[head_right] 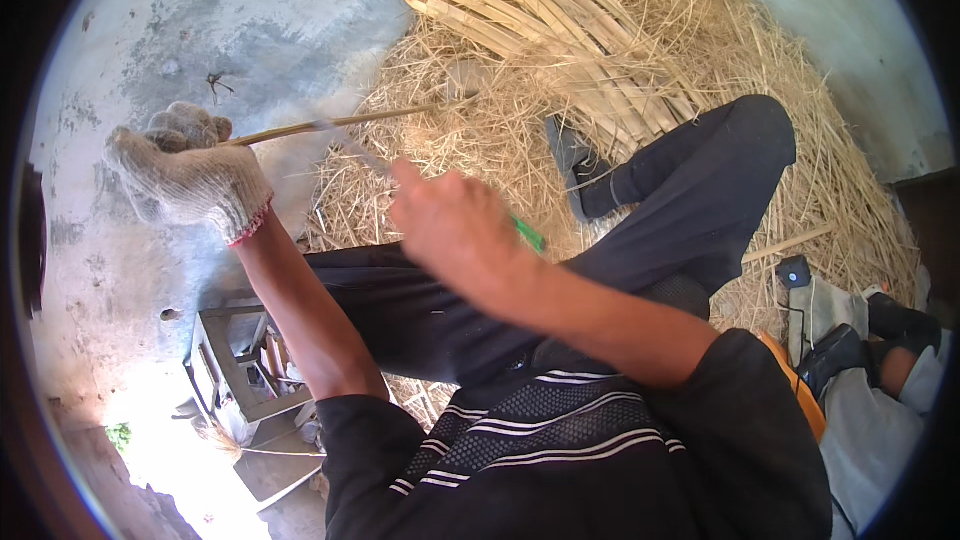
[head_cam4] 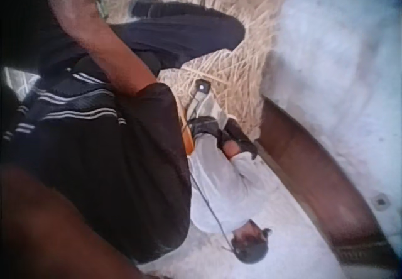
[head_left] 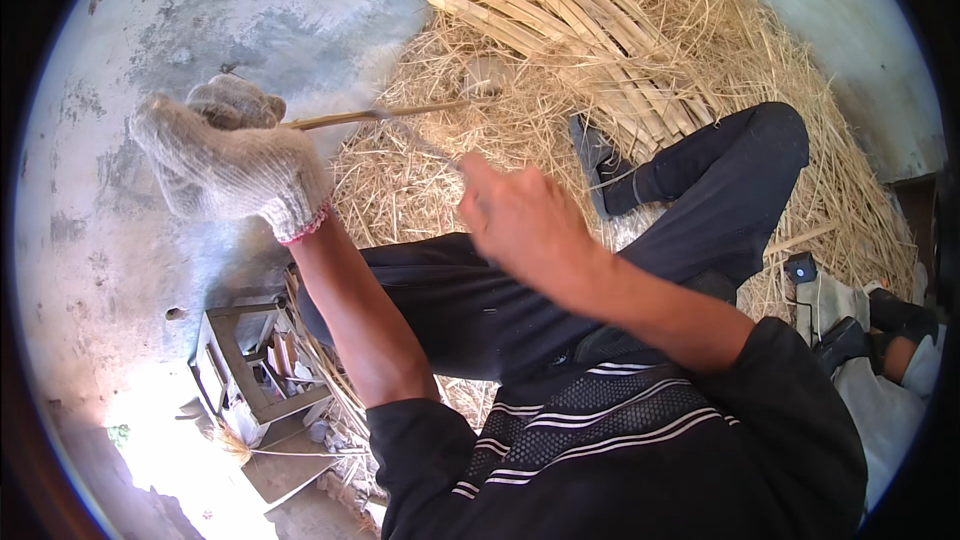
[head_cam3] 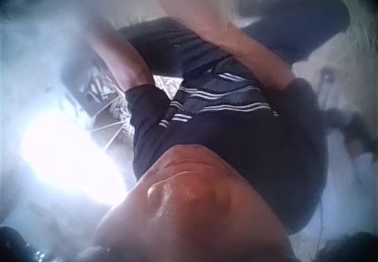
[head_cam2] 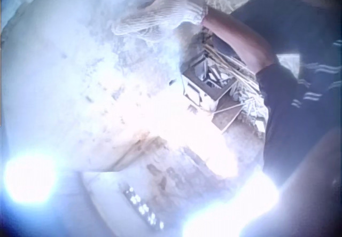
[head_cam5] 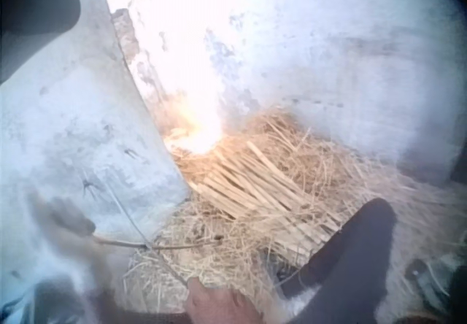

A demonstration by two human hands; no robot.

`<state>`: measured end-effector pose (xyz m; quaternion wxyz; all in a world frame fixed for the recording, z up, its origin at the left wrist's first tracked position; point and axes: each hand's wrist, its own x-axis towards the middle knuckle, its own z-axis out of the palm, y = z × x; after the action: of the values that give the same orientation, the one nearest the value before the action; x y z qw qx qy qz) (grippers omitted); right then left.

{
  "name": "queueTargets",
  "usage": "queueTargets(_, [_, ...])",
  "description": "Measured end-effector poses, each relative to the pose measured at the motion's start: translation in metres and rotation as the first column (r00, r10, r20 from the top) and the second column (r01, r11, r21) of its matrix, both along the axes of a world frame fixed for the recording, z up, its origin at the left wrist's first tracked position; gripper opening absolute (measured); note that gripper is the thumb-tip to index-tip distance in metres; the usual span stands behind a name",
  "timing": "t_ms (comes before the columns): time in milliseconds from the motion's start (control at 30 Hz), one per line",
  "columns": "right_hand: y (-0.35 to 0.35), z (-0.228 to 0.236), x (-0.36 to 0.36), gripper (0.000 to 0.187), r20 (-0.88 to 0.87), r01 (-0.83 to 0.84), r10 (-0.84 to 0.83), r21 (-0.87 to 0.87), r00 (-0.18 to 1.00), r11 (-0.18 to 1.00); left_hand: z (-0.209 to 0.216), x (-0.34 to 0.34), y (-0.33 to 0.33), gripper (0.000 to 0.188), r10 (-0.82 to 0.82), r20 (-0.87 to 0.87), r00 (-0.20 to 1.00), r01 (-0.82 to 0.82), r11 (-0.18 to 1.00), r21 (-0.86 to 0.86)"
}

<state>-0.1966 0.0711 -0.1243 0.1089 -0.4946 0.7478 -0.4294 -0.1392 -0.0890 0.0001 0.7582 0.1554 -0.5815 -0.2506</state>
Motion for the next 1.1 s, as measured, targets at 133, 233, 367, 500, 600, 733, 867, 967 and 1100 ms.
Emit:
queueTargets(133, [-0.007,-0.001,-0.015,0.015,0.088,-0.017,0.016,0.003,0.996,1.000,0.000,-0.004,-0.006,0.041,0.063,-0.007,0.998,-0.063,0.997,-0.035])
queueTargets(233, [0.006,0.025,-0.003,0.015,0.146,-0.065,0.067,-0.014,0.987,0.998,-0.002,0.000,-0.010,0.042,0.114,-0.058,0.992,-0.114,0.994,0.003])
queueTargets(367, [-0.002,0.017,0.005,0.017,0.234,-0.066,0.072,-0.037,0.970,0.997,0.006,-0.011,-0.002,0.044,0.120,-0.122,0.985,-0.113,0.992,0.063])
queueTargets(500, [-0.017,0.006,-0.026,0.017,0.221,-0.113,0.108,0.009,0.969,0.994,0.008,0.002,0.001,0.045,-0.299,0.033,0.954,0.299,0.954,0.029])
queueTargets(600, [0.000,0.042,-0.005,0.018,0.347,-0.139,0.162,-0.091,0.924,0.986,0.003,0.013,-0.014,0.047,-0.359,0.129,0.924,0.370,0.926,-0.072])
queueTargets(733, [-0.004,0.029,0.011,0.014,0.190,-0.068,0.100,-0.171,0.977,0.983,0.005,0.009,-0.006,0.043,-0.315,0.031,0.949,0.315,0.949,0.019])
queueTargets(867, [-0.007,0.033,0.019,0.015,0.101,-0.074,0.087,-0.125,0.991,0.989,0.007,0.017,0.006,0.040,-0.192,0.011,0.981,0.190,0.979,0.079])
queueTargets(967, [-0.011,0.008,0.024,0.019,0.067,-0.040,0.038,0.021,0.997,0.999,0.003,0.021,0.005,0.039,-0.100,-0.023,0.995,0.101,0.990,0.093])
queueTargets(1100, [-0.015,-0.023,-0.001,0.022,0.151,0.003,-0.030,0.172,0.988,0.985,0.003,0.011,0.012,0.037,-0.065,0.002,0.998,0.065,0.997,-0.038])
